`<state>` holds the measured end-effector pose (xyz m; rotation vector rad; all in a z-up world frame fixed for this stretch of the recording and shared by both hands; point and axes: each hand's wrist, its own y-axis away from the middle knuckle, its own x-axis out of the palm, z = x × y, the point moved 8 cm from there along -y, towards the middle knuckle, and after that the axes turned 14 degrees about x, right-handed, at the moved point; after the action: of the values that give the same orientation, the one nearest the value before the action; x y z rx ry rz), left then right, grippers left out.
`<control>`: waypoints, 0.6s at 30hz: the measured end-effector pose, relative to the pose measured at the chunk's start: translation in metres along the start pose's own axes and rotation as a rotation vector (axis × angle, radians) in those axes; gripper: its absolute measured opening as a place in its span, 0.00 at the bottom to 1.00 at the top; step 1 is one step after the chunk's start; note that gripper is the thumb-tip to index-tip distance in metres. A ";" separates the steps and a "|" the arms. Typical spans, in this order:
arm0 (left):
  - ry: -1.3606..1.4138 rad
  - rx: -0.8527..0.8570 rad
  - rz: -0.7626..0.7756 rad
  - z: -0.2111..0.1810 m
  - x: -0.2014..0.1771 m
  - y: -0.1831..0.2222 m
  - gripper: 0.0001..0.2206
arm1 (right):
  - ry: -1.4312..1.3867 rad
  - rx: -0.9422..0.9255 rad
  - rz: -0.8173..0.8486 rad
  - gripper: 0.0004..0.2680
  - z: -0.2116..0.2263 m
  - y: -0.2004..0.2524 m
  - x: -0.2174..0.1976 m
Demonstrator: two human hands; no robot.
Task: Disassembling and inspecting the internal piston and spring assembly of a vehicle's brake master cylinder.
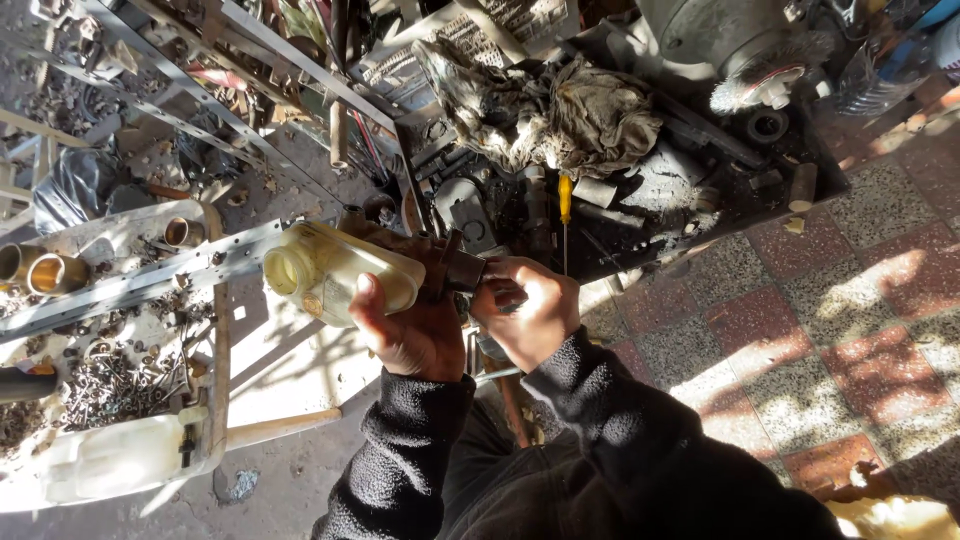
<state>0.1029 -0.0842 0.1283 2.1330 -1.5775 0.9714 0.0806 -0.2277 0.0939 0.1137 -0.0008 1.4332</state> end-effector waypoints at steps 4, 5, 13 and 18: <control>0.023 0.029 0.050 -0.001 0.005 -0.005 0.30 | 0.081 0.051 -0.038 0.11 -0.054 -0.011 0.004; 0.038 0.018 0.032 -0.001 0.005 -0.005 0.30 | 0.101 0.055 -0.063 0.11 -0.044 -0.012 0.002; 0.054 0.018 0.086 0.003 0.012 -0.010 0.30 | 0.137 -0.003 -0.157 0.08 -0.002 -0.012 -0.012; 0.005 0.014 0.052 0.005 0.016 -0.012 0.30 | 0.065 0.036 -0.107 0.10 -0.036 -0.020 -0.005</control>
<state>0.1181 -0.0948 0.1375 2.1064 -1.6363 1.0066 0.0971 -0.2323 0.0562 0.0951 0.0834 1.3296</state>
